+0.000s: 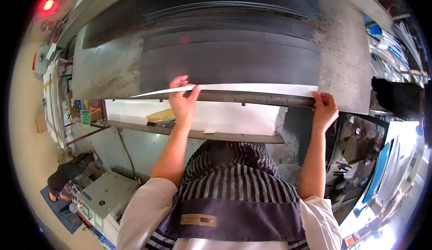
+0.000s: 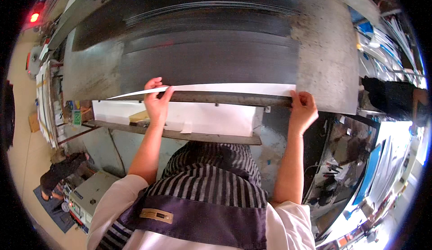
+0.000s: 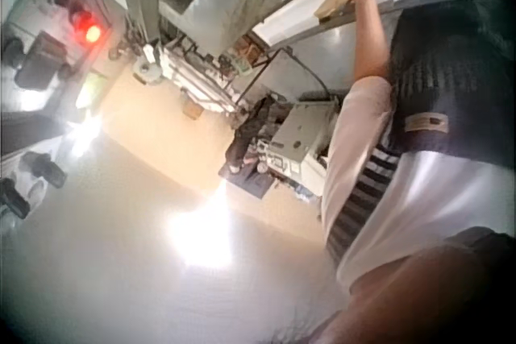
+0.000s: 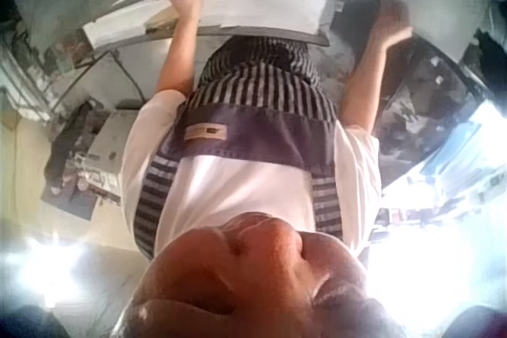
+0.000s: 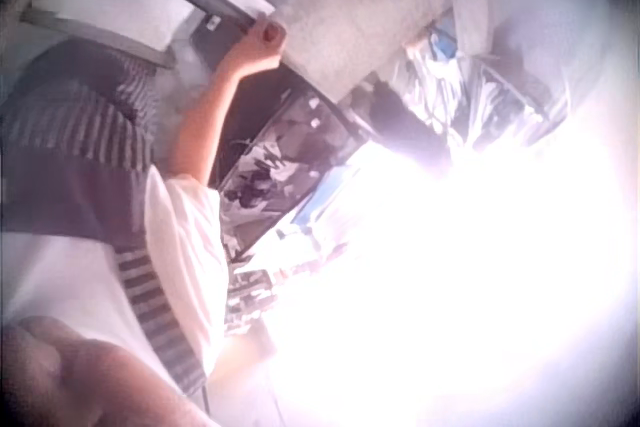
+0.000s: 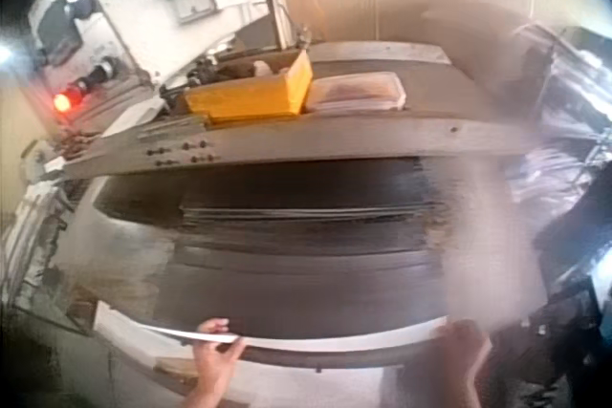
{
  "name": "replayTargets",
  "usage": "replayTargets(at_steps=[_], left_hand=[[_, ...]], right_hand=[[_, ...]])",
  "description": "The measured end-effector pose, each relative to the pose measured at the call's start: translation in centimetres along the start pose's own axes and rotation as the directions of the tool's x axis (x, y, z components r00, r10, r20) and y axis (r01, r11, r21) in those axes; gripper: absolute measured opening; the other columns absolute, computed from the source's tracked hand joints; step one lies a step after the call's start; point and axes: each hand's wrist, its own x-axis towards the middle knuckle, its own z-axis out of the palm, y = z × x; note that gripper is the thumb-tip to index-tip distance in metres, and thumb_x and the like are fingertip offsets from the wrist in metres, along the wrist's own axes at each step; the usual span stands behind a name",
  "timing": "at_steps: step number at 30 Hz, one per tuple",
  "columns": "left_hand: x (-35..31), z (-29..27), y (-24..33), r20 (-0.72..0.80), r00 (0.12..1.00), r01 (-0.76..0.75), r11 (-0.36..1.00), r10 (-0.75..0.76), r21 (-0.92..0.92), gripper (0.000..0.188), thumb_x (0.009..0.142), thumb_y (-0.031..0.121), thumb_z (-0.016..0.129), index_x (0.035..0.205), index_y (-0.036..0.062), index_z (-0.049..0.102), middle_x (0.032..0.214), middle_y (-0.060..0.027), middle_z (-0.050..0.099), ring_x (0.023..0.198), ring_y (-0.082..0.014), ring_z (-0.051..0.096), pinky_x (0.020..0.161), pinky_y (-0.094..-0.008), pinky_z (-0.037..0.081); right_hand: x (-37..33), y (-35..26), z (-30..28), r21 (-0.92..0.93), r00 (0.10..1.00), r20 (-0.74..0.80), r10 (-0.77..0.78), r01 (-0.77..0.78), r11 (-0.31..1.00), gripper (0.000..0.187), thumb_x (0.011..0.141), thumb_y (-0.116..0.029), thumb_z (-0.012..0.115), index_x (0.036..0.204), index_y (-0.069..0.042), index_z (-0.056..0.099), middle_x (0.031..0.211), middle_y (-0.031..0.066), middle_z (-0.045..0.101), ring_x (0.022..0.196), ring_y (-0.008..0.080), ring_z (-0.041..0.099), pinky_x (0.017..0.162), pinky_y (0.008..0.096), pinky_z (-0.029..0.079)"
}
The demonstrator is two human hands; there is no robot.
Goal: The person removes a blue protective film from a stack of metal sheets and places them on a workbench. They then repeatedly align and place white paper strips between the metal sheets, adjusting their positions by hand.
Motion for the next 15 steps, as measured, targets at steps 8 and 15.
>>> replayTargets(at_steps=[8,15], left_hand=[[0.0,-0.2,0.5,-0.025,1.0,-0.005,0.999,0.004,-0.047,0.016,0.075,0.011,0.082,0.082,0.0025,0.071,0.113,-0.0053,0.059,0.091,-0.0202,0.057,0.08,-0.0342,0.048],[-0.1,-0.1,0.4,-0.022,0.999,-0.03,1.0,0.03,-0.004,0.015,0.075,0.009,0.082,0.083,0.0019,0.071,0.116,-0.0043,0.06,0.093,-0.0183,0.058,0.084,-0.0323,0.048]], right_hand=[[0.0,-0.1,-0.1,-0.165,0.998,0.038,-0.053,0.059,0.984,0.023,0.081,-0.022,0.081,0.087,-0.001,0.071,0.065,0.0024,0.065,0.055,0.0063,0.057,0.046,0.0236,0.047],[0.2,0.4,-0.1,-0.233,0.977,0.061,-0.203,0.212,0.949,0.023,0.079,-0.018,0.081,0.085,-0.003,0.064,0.072,0.0084,0.063,0.062,0.0191,0.058,0.058,0.0337,0.049]])
